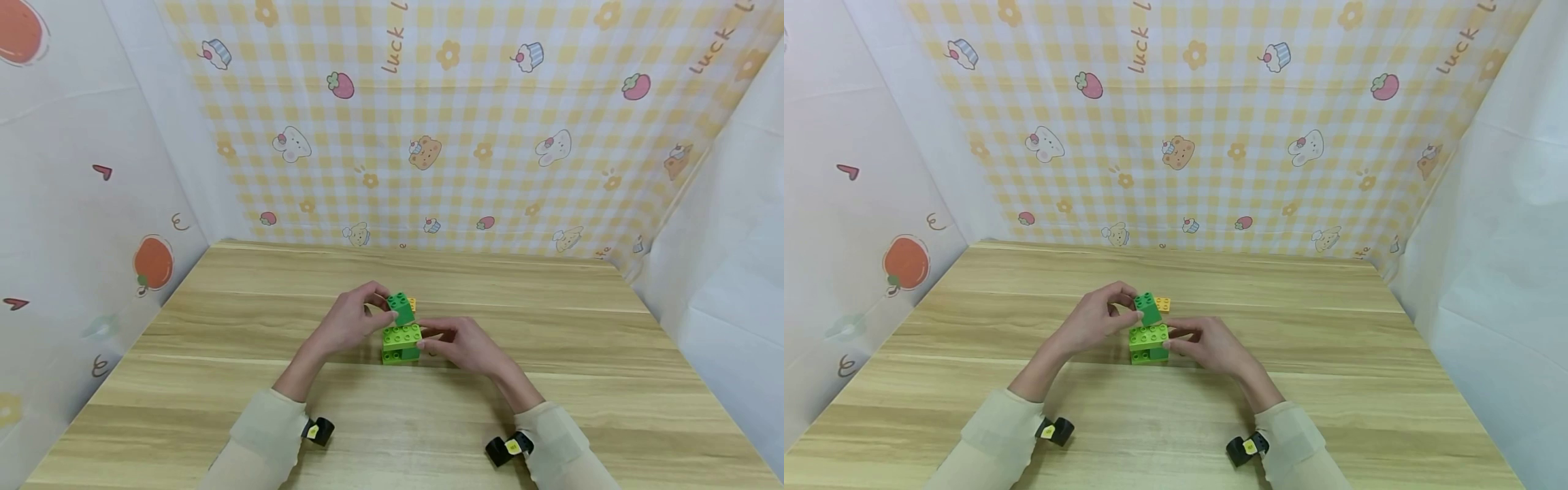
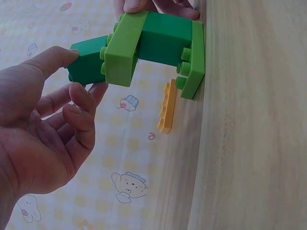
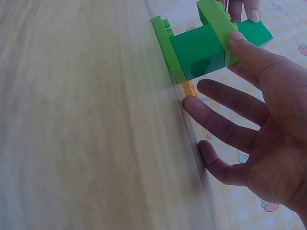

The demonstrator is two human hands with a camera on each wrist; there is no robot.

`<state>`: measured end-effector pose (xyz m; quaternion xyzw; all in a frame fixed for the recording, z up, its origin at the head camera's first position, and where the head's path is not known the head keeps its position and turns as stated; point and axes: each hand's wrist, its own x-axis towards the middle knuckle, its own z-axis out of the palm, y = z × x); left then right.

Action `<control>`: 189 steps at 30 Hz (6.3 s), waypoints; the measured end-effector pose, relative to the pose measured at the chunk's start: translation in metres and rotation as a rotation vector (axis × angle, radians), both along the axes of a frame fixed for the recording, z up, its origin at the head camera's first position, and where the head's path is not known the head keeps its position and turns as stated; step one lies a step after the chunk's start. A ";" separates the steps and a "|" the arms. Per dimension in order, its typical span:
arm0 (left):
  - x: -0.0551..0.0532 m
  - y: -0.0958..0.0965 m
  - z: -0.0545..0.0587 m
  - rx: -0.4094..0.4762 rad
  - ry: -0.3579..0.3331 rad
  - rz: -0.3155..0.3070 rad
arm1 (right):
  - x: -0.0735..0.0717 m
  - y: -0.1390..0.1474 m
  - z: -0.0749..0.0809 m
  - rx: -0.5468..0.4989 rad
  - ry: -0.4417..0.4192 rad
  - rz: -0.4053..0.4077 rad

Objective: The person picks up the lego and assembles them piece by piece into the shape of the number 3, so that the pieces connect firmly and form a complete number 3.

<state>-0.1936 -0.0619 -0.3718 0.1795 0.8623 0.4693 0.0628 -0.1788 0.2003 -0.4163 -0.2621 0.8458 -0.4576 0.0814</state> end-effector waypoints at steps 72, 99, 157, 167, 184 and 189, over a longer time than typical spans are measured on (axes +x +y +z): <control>0.006 0.003 0.000 0.005 0.050 -0.195 | 0.000 0.001 -0.001 0.030 0.016 -0.005; 0.008 0.009 -0.002 0.000 0.071 -0.184 | -0.001 0.001 -0.004 -0.012 -0.023 0.000; 0.016 0.020 0.003 -0.109 0.095 -0.089 | 0.009 -0.011 0.017 -0.255 -0.062 -0.129; 0.018 0.021 0.004 -0.161 0.135 -0.099 | 0.009 -0.010 0.017 -0.268 -0.067 -0.119; 0.018 0.019 0.003 -0.160 0.147 -0.117 | 0.010 -0.010 0.017 -0.265 -0.053 -0.105; 0.018 0.019 0.004 -0.177 0.147 -0.115 | 0.009 -0.010 0.017 -0.254 -0.051 -0.107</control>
